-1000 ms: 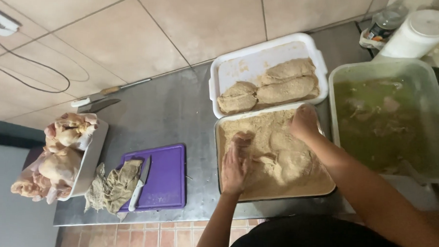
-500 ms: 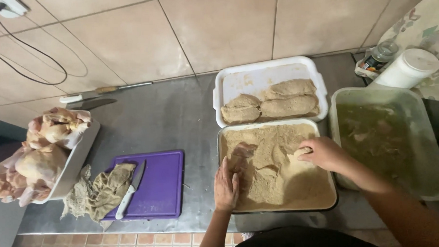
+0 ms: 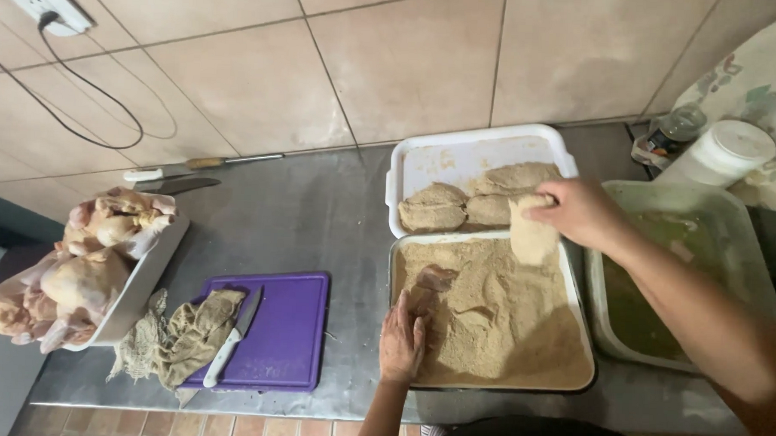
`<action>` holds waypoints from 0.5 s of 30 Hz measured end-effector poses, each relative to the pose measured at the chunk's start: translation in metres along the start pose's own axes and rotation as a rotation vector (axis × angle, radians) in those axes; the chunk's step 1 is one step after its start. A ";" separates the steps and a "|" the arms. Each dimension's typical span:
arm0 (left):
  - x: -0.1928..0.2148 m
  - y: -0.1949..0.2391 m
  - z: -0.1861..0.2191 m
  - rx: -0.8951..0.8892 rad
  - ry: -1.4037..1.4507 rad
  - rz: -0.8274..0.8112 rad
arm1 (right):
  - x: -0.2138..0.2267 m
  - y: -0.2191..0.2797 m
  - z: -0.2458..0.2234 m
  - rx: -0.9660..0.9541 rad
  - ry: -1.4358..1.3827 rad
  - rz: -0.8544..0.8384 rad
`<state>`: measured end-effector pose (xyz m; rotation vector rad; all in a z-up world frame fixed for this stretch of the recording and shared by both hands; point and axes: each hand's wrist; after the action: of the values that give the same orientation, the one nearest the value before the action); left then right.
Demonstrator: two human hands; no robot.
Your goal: Breading chicken cutlets by dipping them in a liquid mixture and coating them with breadcrumbs on a stainless steel counter.
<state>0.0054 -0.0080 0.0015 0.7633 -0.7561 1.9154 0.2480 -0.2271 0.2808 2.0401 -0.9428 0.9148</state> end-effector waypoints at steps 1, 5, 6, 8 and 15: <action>-0.001 0.000 -0.001 0.000 -0.003 0.007 | -0.001 -0.011 -0.004 0.007 0.000 0.002; -0.003 0.001 -0.004 -0.037 0.001 0.038 | -0.010 -0.053 -0.014 0.089 -0.136 0.189; -0.003 0.001 -0.003 -0.033 0.008 0.046 | -0.013 -0.063 -0.015 0.109 -0.219 0.247; -0.001 0.001 -0.001 -0.006 0.001 0.027 | -0.029 -0.102 0.006 0.135 -0.268 0.312; -0.007 -0.001 -0.006 0.062 -0.039 -0.014 | -0.079 -0.192 0.094 -0.016 -0.301 0.284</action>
<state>0.0076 -0.0072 -0.0073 0.8445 -0.7158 1.9238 0.3952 -0.1836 0.1126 2.1012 -1.4264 0.7489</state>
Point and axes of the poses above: each hand's wrist, its own y-axis away from the middle knuckle, its own x-axis out of the back of the hand, z = x × y, and after that the axes turned 1 degree about x, right-handed
